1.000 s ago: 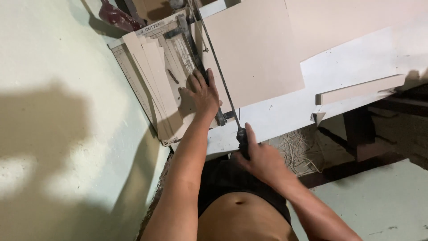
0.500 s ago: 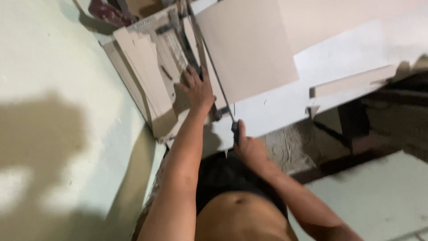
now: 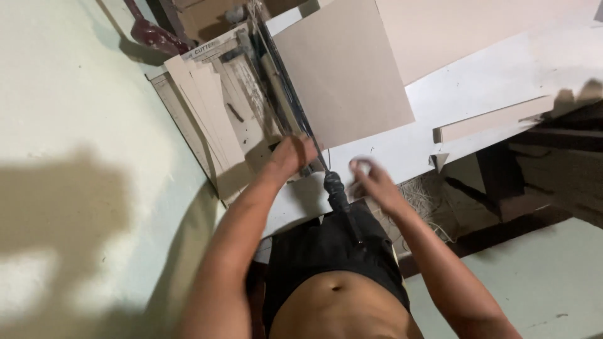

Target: The person uses a manual paper cutter to trim a large sheet of light-colored paper. They align the paper against the guide, pull down the cutting arm to slice the sheet, and then remove the cut piece. This process is repeated multiple times.

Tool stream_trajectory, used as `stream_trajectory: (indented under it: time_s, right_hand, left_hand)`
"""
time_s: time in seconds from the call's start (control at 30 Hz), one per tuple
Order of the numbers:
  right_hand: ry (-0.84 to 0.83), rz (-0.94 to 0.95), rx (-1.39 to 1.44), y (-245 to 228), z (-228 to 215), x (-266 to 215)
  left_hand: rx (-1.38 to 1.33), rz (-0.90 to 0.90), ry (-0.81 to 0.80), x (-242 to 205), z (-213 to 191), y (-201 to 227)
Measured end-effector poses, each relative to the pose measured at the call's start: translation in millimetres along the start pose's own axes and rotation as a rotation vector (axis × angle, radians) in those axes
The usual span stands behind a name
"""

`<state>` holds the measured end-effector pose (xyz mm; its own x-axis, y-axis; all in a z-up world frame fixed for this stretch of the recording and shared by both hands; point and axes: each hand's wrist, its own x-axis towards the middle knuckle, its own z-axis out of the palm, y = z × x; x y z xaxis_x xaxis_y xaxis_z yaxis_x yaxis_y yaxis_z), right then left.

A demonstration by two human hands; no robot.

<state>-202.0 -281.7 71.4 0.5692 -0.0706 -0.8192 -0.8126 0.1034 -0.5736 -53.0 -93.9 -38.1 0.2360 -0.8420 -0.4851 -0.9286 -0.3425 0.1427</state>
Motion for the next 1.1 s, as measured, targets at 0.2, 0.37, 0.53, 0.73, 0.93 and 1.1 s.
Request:
stream_trajectory:
  time_s: [0.2,0.37,0.53,0.73,0.93,1.1]
  right_hand:
    - [0.279,0.040,0.708,74.5,-42.5,110.1]
    - [0.347,-0.043,0.730,98.5,-50.2,87.1]
    - [0.359,-0.025,0.465,108.6,-19.1,121.2]
    - [0.361,-0.016,0.288,81.3,-26.1,130.1]
    - [0.181,0.041,-0.642,-66.5,10.1,-1.6]
    - [-0.013,-0.042,-0.891,-32.5,76.6,-45.4]
  left_hand:
    - [-0.066,-0.002,-0.275,-66.2,5.7,-19.7]
    - [-0.038,-0.191,-0.187,-97.5,5.8,-66.1]
    - [-0.377,-0.450,-0.169,-50.1,-60.2,-31.4]
    - [-0.567,-0.712,-0.106,-4.6,-48.6,-11.1]
    - [-0.541,-0.759,-0.087,2.3,-42.5,-6.8]
    - [-0.513,-0.752,-0.135,11.0,-24.9,-8.8]
